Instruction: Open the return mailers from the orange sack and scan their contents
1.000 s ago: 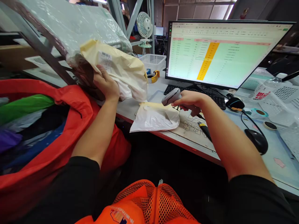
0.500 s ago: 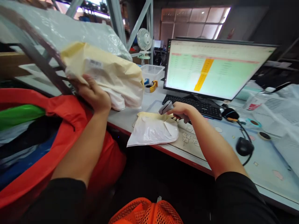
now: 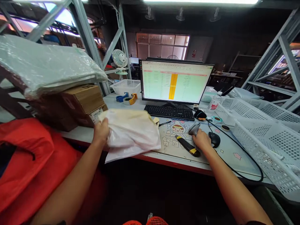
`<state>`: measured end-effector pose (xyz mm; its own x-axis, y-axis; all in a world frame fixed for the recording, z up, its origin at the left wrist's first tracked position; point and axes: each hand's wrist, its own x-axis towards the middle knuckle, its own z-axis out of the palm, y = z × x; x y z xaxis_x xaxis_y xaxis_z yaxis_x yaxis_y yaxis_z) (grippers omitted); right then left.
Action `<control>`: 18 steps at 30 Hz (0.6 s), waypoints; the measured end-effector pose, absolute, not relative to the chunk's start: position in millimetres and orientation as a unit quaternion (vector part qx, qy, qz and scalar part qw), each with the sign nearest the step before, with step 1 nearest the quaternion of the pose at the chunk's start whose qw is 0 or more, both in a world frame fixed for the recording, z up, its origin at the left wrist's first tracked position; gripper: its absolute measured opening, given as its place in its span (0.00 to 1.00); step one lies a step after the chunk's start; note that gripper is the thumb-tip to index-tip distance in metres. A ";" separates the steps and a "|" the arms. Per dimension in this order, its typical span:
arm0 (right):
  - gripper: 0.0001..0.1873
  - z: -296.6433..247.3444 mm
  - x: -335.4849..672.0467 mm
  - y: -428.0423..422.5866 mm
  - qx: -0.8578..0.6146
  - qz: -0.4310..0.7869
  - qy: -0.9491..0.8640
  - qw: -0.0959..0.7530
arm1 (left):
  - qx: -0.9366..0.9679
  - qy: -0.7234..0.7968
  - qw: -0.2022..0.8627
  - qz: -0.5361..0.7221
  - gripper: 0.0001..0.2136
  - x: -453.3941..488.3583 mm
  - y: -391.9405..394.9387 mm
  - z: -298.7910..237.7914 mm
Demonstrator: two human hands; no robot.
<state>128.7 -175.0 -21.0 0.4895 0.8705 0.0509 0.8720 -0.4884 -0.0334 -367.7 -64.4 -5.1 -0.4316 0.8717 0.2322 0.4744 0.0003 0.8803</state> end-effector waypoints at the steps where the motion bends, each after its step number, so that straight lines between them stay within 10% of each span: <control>1: 0.30 -19.2 131.7 -175.7 -0.866 -0.010 -0.500 0.024 | 0.509 0.704 0.203 0.452 0.23 -369.9 -66.3 -20.0; 18: 0.23 -1.4 98.2 -3.4 -0.809 0.019 -0.581 0.083 | 0.620 0.733 0.183 0.211 0.38 -397.9 -86.3 -53.9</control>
<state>98.2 -3.4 -1.4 0.3235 0.9440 0.0648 0.9376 -0.3106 -0.1563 -397.9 -86.3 -53.9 -0.1648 0.9863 -0.0066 0.8321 0.1427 0.5359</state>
